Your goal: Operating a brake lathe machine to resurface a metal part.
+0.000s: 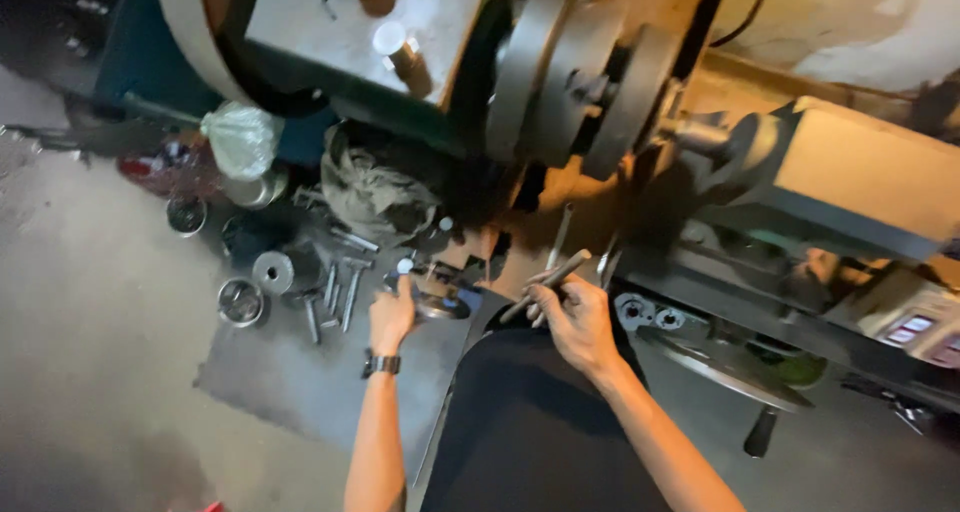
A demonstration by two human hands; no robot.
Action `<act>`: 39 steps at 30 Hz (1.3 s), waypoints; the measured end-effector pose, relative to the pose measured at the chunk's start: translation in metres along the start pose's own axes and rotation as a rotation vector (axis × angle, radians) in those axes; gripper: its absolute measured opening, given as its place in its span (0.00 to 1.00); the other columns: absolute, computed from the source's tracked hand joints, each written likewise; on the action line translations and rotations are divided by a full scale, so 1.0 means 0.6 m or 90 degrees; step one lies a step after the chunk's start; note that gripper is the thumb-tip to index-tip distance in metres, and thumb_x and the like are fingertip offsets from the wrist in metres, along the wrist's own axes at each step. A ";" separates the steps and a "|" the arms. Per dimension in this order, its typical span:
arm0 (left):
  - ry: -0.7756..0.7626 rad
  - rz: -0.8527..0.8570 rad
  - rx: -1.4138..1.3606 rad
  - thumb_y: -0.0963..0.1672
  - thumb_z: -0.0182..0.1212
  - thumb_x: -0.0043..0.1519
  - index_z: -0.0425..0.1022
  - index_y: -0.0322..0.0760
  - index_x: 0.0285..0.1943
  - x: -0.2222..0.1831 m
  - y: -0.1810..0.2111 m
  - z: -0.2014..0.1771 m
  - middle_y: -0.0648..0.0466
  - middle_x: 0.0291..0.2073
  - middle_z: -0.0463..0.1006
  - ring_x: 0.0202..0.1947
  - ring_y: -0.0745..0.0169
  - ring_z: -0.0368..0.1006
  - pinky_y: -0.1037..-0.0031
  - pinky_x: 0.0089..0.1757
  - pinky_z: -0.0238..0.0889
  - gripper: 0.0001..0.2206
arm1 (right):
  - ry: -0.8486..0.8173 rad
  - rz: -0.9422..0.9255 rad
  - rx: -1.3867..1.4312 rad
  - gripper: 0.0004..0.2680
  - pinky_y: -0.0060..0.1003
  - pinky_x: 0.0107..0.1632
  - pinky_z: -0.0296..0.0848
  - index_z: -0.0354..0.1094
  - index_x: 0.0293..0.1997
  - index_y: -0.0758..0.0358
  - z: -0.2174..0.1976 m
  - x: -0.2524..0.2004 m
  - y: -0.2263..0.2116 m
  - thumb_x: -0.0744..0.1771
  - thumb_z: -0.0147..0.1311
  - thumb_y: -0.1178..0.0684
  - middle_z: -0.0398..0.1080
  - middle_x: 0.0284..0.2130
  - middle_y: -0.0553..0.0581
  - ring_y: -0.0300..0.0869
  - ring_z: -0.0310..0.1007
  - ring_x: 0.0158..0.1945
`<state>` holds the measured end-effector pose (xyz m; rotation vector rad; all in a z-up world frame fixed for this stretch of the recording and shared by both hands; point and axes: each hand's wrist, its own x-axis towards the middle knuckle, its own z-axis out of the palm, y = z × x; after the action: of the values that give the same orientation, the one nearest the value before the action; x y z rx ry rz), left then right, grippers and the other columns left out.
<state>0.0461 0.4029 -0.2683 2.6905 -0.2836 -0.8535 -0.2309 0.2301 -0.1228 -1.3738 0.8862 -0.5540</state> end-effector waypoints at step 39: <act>0.248 0.904 -0.248 0.42 0.60 0.70 0.68 0.26 0.66 -0.183 0.600 -0.149 0.35 0.67 0.69 0.67 0.33 0.66 0.57 0.64 0.62 0.17 | 0.064 -0.021 0.058 0.06 0.30 0.32 0.78 0.72 0.46 0.67 -0.048 -0.045 -0.034 0.69 0.54 0.56 0.75 0.32 0.54 0.35 0.76 0.30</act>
<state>-0.0238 0.1170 -0.0169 1.5597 -1.4498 0.0750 -0.2666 0.2311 -0.0958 -1.2891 0.9092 -0.6863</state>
